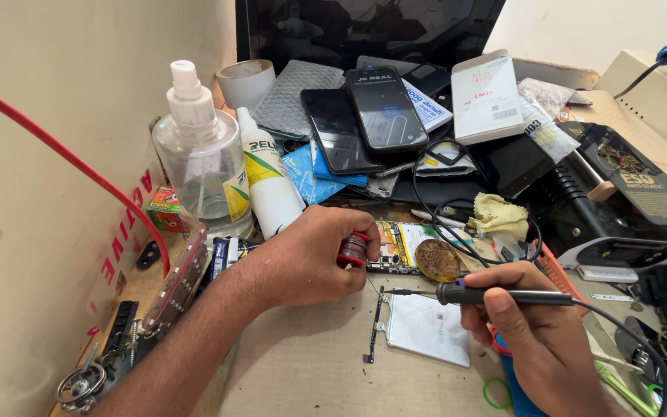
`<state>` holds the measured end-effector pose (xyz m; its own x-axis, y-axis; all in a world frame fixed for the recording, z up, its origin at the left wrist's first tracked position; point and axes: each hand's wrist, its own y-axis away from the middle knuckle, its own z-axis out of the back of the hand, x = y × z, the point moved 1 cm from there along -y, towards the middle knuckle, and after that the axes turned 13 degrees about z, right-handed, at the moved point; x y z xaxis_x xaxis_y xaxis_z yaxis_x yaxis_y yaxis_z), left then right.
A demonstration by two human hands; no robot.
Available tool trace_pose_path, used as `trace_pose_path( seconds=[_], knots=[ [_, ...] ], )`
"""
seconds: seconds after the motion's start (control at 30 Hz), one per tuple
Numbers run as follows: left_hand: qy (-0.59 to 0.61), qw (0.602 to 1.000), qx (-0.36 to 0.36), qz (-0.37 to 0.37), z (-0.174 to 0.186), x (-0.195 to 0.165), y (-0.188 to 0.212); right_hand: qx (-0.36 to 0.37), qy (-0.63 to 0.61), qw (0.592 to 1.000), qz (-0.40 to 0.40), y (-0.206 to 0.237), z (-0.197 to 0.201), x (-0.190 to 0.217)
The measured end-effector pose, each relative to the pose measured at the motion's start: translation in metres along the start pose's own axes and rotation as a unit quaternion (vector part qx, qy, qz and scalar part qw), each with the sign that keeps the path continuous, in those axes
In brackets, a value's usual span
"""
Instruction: The person solders a small component onto a phone part at a cluttered repair workbench. They hold a solder wire spool in one hand and a soldering iron in the other, feeding solder to the workpiece while steadying it, and reposition the part on the bench between soldering passes.
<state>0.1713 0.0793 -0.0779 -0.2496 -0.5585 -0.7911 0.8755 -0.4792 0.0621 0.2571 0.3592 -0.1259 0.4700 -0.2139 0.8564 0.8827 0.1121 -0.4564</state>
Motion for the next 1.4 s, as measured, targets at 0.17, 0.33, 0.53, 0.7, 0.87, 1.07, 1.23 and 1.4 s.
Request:
trace_pose_path(
  seconds=[0.17,0.33,0.53,0.7,0.87,1.07,1.23,1.4],
  knots=[
    [0.001,1.0,-0.004,-0.005,0.0005,0.0005,0.001,0.01,-0.007,1.0,-0.004,0.0004,0.0,-0.0021],
    [0.002,1.0,-0.003,-0.005,0.0004,0.0,0.0013,0.007,0.008,1.0,-0.021,0.0015,0.0001,-0.0033],
    [-0.001,1.0,-0.005,-0.008,-0.0001,0.0016,0.0002,0.003,-0.002,1.0,-0.029,0.0009,-0.0011,-0.003],
    [0.006,0.999,-0.012,-0.029,-0.0012,0.004,-0.0006,0.007,0.0,1.0,-0.025,0.0005,-0.0001,-0.0023],
    [-0.005,1.0,-0.012,-0.019,-0.0018,0.0042,-0.0015,0.002,-0.001,0.999,-0.042,0.0003,0.0001,-0.0021],
    [0.003,1.0,-0.006,-0.021,-0.0016,0.0036,-0.0009,0.004,0.005,0.999,-0.033,-0.0006,0.0012,-0.0019],
    [-0.006,1.0,-0.002,-0.03,-0.0007,0.0008,-0.0007,0.008,-0.003,0.999,-0.032,-0.0002,0.0016,-0.0013],
    [-0.012,1.0,0.003,0.001,-0.0007,-0.0018,0.0013,0.01,0.0,1.0,-0.016,-0.0004,0.0013,0.0002]
  ],
)
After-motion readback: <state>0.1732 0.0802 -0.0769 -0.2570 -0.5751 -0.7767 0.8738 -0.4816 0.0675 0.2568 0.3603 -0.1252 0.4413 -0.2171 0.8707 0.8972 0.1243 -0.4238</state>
